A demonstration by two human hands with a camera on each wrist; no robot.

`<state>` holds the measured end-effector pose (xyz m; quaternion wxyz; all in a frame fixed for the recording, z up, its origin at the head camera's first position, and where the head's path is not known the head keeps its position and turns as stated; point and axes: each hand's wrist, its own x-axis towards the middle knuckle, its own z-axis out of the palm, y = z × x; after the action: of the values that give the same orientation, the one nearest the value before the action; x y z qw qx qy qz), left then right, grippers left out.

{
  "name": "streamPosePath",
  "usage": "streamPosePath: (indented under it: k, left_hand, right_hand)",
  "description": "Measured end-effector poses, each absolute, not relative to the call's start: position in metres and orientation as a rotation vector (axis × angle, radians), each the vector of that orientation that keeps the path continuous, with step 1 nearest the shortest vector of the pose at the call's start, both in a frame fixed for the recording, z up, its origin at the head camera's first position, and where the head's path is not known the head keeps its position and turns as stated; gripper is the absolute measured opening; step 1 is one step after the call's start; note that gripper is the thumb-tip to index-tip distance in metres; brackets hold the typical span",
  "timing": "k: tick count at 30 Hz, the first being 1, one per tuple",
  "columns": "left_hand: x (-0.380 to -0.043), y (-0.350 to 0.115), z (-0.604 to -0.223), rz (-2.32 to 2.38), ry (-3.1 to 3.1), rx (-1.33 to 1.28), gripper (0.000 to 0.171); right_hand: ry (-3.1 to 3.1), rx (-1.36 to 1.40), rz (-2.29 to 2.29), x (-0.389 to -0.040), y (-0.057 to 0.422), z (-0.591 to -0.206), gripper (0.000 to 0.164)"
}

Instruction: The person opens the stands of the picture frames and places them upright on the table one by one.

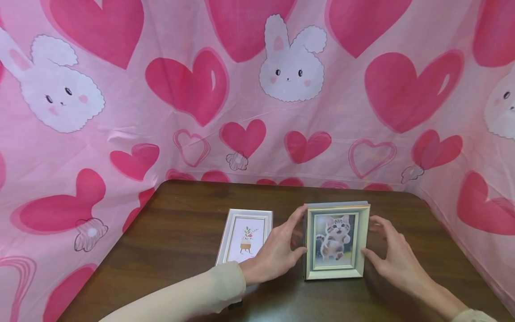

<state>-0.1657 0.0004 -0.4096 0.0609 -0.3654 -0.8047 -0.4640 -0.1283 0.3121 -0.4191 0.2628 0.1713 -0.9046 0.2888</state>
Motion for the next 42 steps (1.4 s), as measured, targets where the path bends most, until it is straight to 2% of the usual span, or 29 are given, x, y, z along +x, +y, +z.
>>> streamPosePath:
  k: [27, 42]
  left_hand:
    - [-0.151, -0.003, -0.415, -1.272, -2.374, -1.15, 0.1]
    - [-0.139, 0.001, -0.416, -1.203, -2.256, -1.249, 0.101]
  right_hand:
    - [-2.425, 0.443, 0.788, -0.128, 0.309, -0.418, 0.072]
    - [-2.412, 0.452, 0.76, -0.126, 0.309, -0.42, 0.064]
